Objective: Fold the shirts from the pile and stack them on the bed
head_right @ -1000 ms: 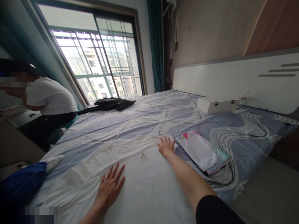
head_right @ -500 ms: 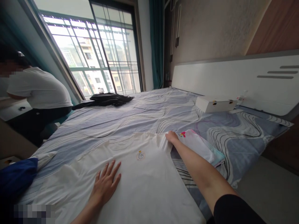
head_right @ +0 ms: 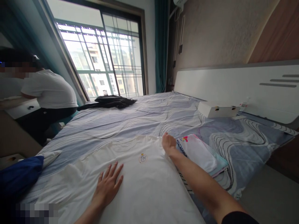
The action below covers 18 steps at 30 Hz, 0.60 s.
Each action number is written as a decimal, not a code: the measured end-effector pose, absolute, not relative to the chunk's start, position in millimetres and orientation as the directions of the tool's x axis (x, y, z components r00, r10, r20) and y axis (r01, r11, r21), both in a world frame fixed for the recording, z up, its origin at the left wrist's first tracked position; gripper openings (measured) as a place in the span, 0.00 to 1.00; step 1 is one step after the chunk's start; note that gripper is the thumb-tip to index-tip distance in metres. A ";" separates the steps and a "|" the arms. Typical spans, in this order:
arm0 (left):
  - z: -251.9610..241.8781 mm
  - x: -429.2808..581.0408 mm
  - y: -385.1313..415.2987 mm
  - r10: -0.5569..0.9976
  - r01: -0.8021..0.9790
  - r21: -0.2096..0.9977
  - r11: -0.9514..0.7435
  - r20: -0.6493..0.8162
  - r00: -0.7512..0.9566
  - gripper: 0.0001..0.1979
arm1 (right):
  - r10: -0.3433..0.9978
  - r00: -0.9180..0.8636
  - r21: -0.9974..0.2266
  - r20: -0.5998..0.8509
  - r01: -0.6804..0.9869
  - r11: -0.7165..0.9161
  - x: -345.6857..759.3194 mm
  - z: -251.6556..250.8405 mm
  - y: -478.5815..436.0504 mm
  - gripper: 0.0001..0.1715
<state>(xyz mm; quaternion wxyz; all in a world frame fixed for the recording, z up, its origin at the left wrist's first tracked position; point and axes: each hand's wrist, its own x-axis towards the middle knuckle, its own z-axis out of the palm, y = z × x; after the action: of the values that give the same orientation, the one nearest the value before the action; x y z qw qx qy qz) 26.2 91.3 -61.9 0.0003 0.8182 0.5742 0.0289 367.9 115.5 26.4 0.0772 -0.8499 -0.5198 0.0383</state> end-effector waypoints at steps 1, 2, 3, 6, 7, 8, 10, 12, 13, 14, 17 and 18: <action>-62.7 25.8 91.5 0.940 0.940 0.038 -0.340 0.050 0.338 0.29 | 0.916 0.401 -0.174 0.027 0.904 -0.390 348.5 27.8 114.1 0.25; -63.6 25.5 91.8 0.940 0.940 0.043 -0.339 0.053 0.337 0.29 | 0.942 0.336 -0.180 0.030 0.928 -0.325 328.1 27.3 111.8 0.24; -64.5 25.1 92.0 0.940 0.940 0.049 -0.339 0.058 0.336 0.29 | 0.964 0.266 -0.188 0.022 0.948 -0.257 307.9 24.9 108.7 0.24; -66.9 24.5 91.8 0.939 0.936 0.080 -0.342 0.067 0.337 0.29 | 0.996 0.081 -0.215 -0.044 0.973 -0.089 259.2 8.8 98.1 0.27; -67.3 24.5 91.5 0.938 0.934 0.090 -0.346 0.069 0.341 0.28 | 0.998 0.049 -0.225 -0.047 0.973 -0.058 249.9 1.0 95.8 0.30; -67.5 24.7 91.2 0.937 0.932 0.097 -0.349 0.070 0.343 0.28 | 0.999 0.031 -0.233 -0.029 0.972 -0.037 244.5 -7.7 94.8 0.32; -67.0 25.3 90.4 0.936 0.931 0.101 -0.352 0.067 0.347 0.28 | 0.999 0.021 -0.238 0.032 0.971 -0.013 244.7 -26.5 97.9 0.33; -65.8 26.0 89.6 0.938 0.933 0.098 -0.347 0.059 0.342 0.28 | 0.999 0.028 -0.234 0.038 0.972 -0.018 254.3 -44.1 106.6 0.37; -65.1 26.2 89.2 0.939 0.934 0.096 -0.344 0.057 0.340 0.28 | 1.000 0.029 -0.233 0.011 0.972 -0.026 260.5 -51.2 112.2 0.40; -64.4 26.3 88.8 0.939 0.935 0.094 -0.343 0.056 0.339 0.28 | 0.999 0.028 -0.234 -0.029 0.972 -0.034 266.6 -56.6 118.1 0.42; -64.0 25.9 88.6 0.938 0.933 0.096 -0.347 0.058 0.342 0.28 | 0.995 0.004 -0.252 -0.101 0.967 -0.029 279.0 -62.7 134.0 0.45; -64.3 25.7 88.8 0.937 0.932 0.099 -0.348 0.060 0.344 0.28 | 0.995 -0.008 -0.258 -0.104 0.966 -0.019 280.5 -62.3 137.6 0.46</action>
<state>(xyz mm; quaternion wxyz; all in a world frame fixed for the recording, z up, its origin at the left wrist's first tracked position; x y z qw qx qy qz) 25.7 88.8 -64.3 0.0232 0.8194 0.5703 0.0531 280.5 137.6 -62.3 0.0552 -0.7020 -0.6982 0.1289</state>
